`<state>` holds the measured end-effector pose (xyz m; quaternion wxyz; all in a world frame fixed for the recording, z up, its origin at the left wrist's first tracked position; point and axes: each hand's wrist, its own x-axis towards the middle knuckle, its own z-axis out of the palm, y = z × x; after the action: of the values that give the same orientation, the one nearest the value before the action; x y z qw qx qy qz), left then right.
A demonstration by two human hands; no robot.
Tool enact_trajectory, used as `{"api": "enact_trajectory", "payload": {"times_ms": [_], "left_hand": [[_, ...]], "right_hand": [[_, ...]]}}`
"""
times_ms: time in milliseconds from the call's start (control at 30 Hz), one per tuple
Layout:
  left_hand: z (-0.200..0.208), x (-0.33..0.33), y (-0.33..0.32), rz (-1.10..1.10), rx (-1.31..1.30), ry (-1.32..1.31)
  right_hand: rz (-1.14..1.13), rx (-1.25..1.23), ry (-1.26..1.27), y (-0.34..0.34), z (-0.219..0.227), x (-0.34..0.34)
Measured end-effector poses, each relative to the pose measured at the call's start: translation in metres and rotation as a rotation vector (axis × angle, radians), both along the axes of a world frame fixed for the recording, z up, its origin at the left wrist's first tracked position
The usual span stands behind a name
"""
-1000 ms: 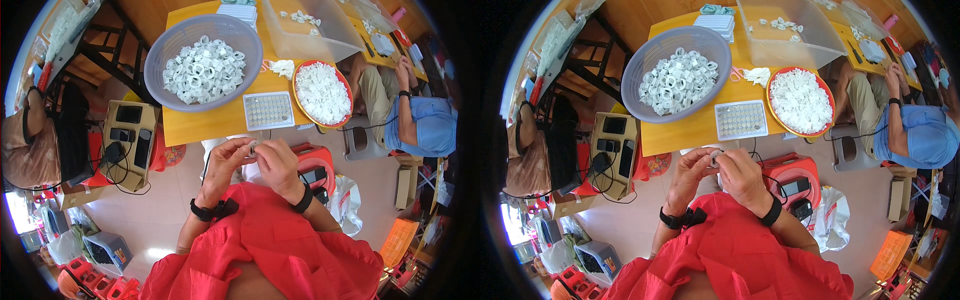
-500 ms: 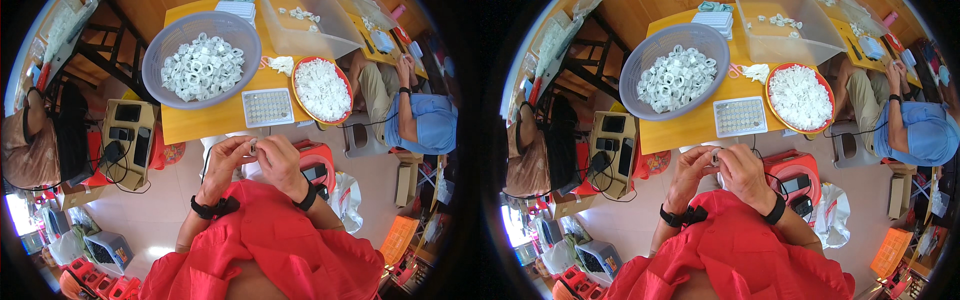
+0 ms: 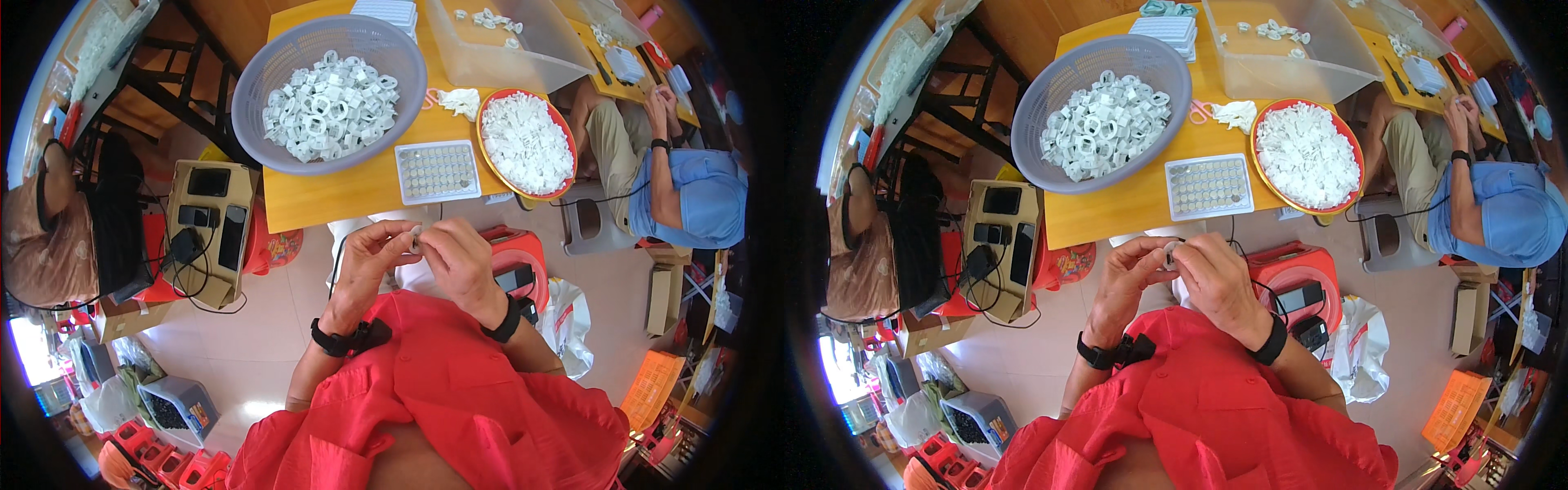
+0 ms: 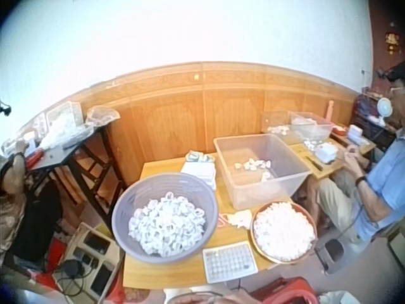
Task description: Assembling small white plastic components by inserting wires and small metal pieces.
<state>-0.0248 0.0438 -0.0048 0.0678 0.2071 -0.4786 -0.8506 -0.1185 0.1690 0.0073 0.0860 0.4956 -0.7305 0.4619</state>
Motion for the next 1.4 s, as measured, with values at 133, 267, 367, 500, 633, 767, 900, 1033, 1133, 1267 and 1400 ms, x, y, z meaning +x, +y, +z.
{"api": "enact_trajectory", "payload": {"times_ms": [133, 267, 367, 500, 633, 767, 900, 1033, 1133, 1267, 1400], "left_hand": [[0.0, -0.001, -0.001, -0.008, 0.023, -0.04], [0.0, -0.002, 0.001, 0.027, 0.117, -0.013], [-0.005, 0.0, -0.002, 0.017, 0.205, 0.015], [-0.012, 0.001, -0.002, 0.012, 0.234, 0.068], [-0.012, -0.001, -0.001, 0.013, 0.266, 0.071], [-0.012, -0.001, -0.001, 0.004, 0.272, 0.067], [-0.013, 0.001, -0.002, 0.01, 0.296, 0.068], [-0.013, 0.0, -0.003, 0.02, 0.309, 0.065], [-0.013, -0.001, -0.003, 0.03, 0.314, 0.066], [-0.013, -0.002, -0.004, 0.032, 0.317, 0.05], [-0.014, -0.003, -0.003, 0.043, 0.292, 0.048]], "right_hand": [[0.02, 0.054, -0.044, 0.003, -0.001, 0.004], [-0.033, 0.055, -0.022, 0.006, 0.001, 0.011], [-0.021, 0.049, -0.082, 0.009, 0.005, 0.008], [-0.158, 0.011, -0.274, 0.017, -0.003, -0.019], [-0.434, 0.077, -0.337, 0.023, -0.04, -0.059], [-0.442, 0.083, -0.262, 0.016, -0.058, -0.071], [-0.435, 0.143, -0.175, 0.009, -0.067, -0.071], [-0.409, 0.15, -0.14, 0.008, -0.067, -0.07], [-0.39, 0.139, -0.083, 0.007, -0.066, -0.071], [-0.324, 0.03, -0.31, 0.008, -0.045, -0.06], [-0.119, -0.051, -0.453, 0.008, -0.007, -0.031]]}}
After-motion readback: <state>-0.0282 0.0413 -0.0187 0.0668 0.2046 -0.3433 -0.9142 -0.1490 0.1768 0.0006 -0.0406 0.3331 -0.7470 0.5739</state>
